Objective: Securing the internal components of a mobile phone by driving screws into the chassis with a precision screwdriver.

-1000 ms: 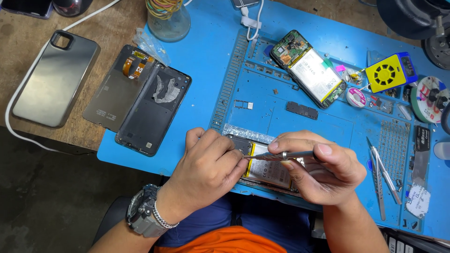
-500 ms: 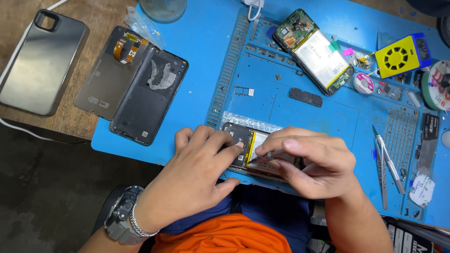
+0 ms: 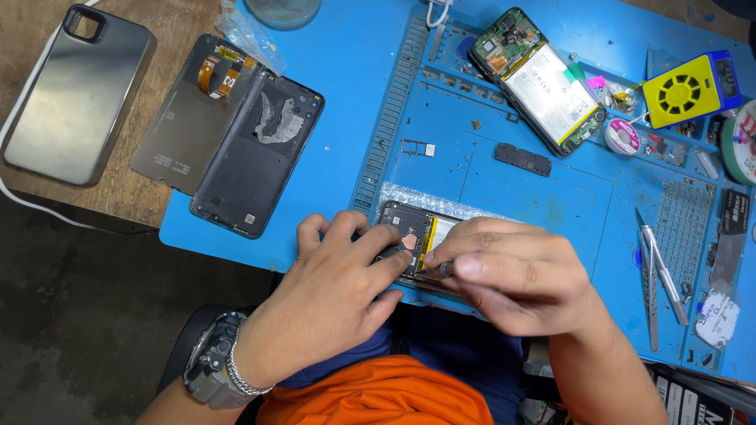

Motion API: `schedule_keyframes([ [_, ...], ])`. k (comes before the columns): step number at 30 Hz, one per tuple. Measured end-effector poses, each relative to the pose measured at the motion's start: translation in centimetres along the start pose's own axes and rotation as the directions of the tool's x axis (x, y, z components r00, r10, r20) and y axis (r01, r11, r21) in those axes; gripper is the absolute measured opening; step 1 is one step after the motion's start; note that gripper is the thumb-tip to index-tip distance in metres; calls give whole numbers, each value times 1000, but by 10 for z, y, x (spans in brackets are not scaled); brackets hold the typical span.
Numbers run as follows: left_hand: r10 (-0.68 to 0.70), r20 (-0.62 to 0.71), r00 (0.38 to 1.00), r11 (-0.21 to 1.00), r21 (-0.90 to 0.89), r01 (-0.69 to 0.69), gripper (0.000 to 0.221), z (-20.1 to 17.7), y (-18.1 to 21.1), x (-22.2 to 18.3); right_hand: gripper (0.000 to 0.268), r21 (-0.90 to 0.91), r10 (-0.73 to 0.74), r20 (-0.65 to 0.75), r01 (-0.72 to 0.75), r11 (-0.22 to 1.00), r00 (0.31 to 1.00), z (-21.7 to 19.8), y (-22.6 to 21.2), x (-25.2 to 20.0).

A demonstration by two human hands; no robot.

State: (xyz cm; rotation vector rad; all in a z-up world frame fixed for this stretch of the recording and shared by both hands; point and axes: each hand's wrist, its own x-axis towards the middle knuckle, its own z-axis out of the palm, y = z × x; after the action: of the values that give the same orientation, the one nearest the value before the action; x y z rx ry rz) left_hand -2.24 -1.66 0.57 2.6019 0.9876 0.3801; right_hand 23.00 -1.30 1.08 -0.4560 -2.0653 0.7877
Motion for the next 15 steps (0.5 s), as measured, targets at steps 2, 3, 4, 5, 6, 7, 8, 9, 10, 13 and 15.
schedule_keyframes([
  [2,5,3,1000,1000,-4,-5,39,1,-1,-1,34,-28,-10,-5,10,1000,1000,0,-8,6],
  [3,10,6,1000,1000,-7,-10,37,1,-1,-1,23,-56,-21,-9,20,998,1000,0,-12,10],
  [4,10,4,1000,1000,-6,-10,37,1,-2,-1,23,-56,-22,-8,22,998,1000,-1,-14,12],
  [5,9,7,1000,999,-33,-8,38,0,-2,-1,23,29,-17,53,16,999,998,-2,-15,13],
  [6,5,11,1000,998,-61,-4,39,0,-2,-2,22,116,-16,114,3,993,993,-3,-17,15],
  [7,2,11,1000,998,-61,-1,39,0,-2,-2,22,118,-17,115,3,993,993,-2,-17,13],
  [8,5,14,1000,998,-60,-4,38,0,-2,-2,24,-2,-16,61,16,1000,998,-1,-18,11],
  [9,9,17,1000,998,-59,-8,37,0,-2,-2,28,-123,-21,6,21,992,1000,-1,-19,8],
  [10,9,17,1000,998,-58,-8,37,0,-1,-2,28,-123,-22,5,22,992,1000,-1,-19,10],
  [13,6,-13,1000,998,-63,-7,34,0,0,-2,21,77,-25,122,16,997,992,-1,-21,11],
  [15,3,1,1000,998,-61,-3,37,0,-1,-2,25,-267,-54,31,60,962,998,0,-22,5],
])
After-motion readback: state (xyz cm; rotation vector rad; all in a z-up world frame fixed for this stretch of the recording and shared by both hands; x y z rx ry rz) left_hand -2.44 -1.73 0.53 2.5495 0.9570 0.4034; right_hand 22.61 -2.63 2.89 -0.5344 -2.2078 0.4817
